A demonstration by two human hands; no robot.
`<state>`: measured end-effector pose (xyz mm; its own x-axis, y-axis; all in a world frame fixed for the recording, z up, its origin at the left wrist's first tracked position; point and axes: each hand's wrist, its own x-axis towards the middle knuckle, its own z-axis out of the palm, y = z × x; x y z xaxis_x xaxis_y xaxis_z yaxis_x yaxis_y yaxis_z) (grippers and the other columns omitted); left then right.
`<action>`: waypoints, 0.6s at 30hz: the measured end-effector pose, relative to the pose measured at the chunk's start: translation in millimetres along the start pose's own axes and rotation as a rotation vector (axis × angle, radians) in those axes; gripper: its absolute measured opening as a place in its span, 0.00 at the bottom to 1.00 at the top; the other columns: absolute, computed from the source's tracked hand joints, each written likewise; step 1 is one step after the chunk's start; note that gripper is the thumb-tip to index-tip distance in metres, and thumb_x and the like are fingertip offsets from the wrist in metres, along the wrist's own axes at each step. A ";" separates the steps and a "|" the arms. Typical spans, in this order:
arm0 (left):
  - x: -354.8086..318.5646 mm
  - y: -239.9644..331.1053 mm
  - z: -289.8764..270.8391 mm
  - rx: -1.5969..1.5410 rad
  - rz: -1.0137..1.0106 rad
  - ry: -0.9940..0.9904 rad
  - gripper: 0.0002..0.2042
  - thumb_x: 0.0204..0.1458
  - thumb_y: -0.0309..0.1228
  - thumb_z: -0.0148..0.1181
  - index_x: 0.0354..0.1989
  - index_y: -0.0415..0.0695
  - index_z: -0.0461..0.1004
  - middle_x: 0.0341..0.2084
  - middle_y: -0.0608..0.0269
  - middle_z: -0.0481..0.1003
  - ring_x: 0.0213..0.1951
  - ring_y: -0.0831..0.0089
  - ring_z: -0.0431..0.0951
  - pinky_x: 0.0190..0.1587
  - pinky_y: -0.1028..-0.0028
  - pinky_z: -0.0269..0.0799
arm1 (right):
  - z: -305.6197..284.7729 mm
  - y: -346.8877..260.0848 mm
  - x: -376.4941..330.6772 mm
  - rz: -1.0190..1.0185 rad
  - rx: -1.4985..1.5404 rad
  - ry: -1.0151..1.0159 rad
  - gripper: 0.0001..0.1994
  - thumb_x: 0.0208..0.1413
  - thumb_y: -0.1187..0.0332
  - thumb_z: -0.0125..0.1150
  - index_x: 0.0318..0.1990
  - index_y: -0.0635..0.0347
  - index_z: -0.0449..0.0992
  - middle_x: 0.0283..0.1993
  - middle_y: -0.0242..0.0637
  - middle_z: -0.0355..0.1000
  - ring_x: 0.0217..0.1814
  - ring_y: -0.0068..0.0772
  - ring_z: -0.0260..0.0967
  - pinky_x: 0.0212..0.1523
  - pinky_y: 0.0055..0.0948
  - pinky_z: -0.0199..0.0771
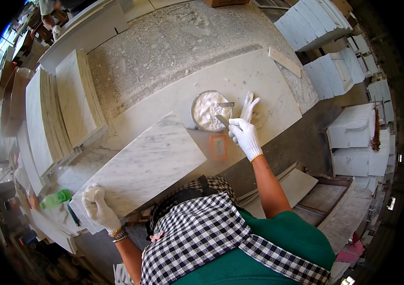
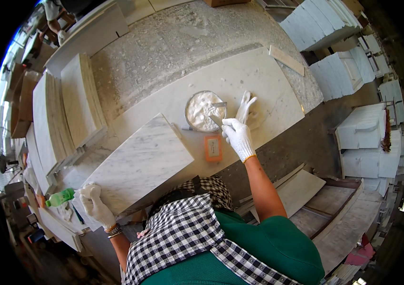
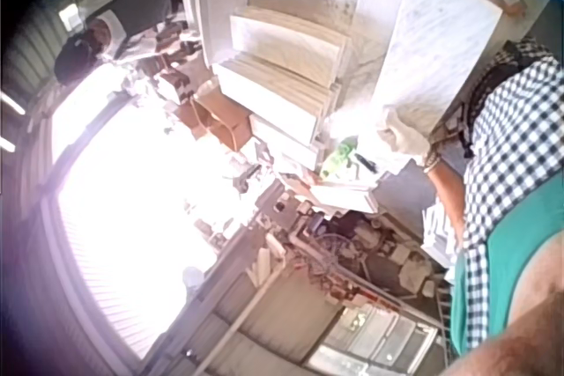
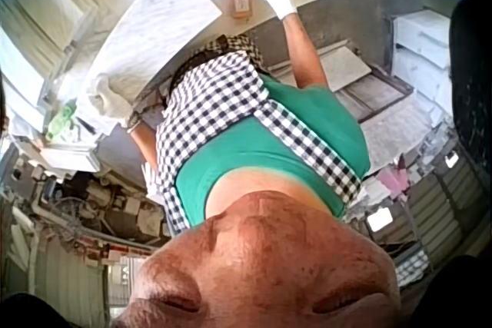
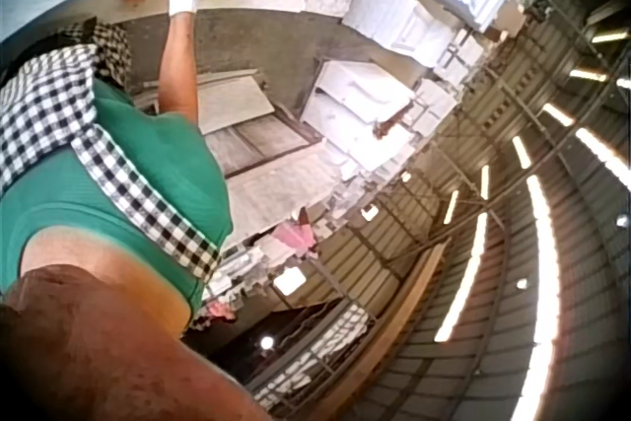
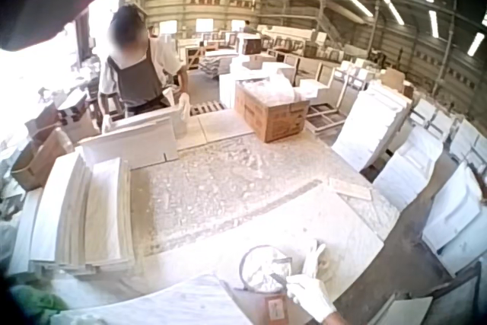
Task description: The person applies a white paste to the edges of rectangular stone tiles using a metal putty knife, then scrapes and smooths the edges. They repeatedly pick up tiles, apply the paste, and place them back on the workbench.
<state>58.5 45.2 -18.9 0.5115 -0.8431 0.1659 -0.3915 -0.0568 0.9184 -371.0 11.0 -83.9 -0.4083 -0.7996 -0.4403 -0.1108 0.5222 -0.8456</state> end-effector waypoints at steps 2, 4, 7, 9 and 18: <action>-0.2 -1.2 -0.6 0.005 -0.013 0.006 0.08 0.64 0.31 0.60 0.44 0.39 0.77 0.41 0.66 0.77 0.43 0.77 0.74 0.51 0.75 0.71 | 0.5 -0.8 1.7 -0.007 -0.021 0.002 0.11 0.62 0.70 0.63 0.49 0.61 0.81 0.31 0.33 0.78 0.28 0.19 0.72 0.28 0.23 0.72; -1.7 -7.0 -6.0 0.017 -0.061 0.029 0.08 0.63 0.31 0.61 0.44 0.39 0.77 0.41 0.66 0.77 0.43 0.77 0.74 0.51 0.75 0.71 | 7.1 -5.6 4.4 -0.017 -0.050 -0.009 0.11 0.62 0.70 0.63 0.49 0.61 0.81 0.31 0.33 0.78 0.29 0.19 0.72 0.28 0.23 0.72; -0.7 2.1 1.6 0.037 -0.006 -0.005 0.08 0.63 0.30 0.61 0.44 0.39 0.77 0.41 0.67 0.77 0.43 0.78 0.74 0.51 0.75 0.71 | -1.0 0.2 2.2 -0.014 -0.004 0.015 0.11 0.62 0.70 0.63 0.49 0.62 0.81 0.31 0.33 0.78 0.28 0.19 0.72 0.28 0.24 0.72; -2.1 -4.3 -4.1 0.016 -0.012 0.011 0.08 0.63 0.30 0.61 0.44 0.39 0.77 0.40 0.67 0.77 0.43 0.77 0.74 0.51 0.75 0.70 | 2.9 -2.5 3.2 -0.028 -0.013 0.002 0.11 0.62 0.70 0.63 0.49 0.63 0.81 0.31 0.33 0.78 0.28 0.18 0.71 0.28 0.23 0.71; -7.3 -4.2 2.0 -0.154 -0.060 0.014 0.05 0.60 0.20 0.60 0.44 0.36 0.75 0.43 0.61 0.77 0.46 0.73 0.74 0.55 0.72 0.70 | -13.3 -13.4 -13.5 -0.102 -0.031 0.015 0.10 0.63 0.73 0.61 0.50 0.62 0.81 0.30 0.30 0.76 0.26 0.15 0.68 0.25 0.20 0.67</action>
<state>54.9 50.5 -24.7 0.5419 -0.8328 0.1128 -0.2380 -0.0233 0.9710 -376.1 18.7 -62.6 -0.4066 -0.8449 -0.3475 -0.1801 0.4471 -0.8762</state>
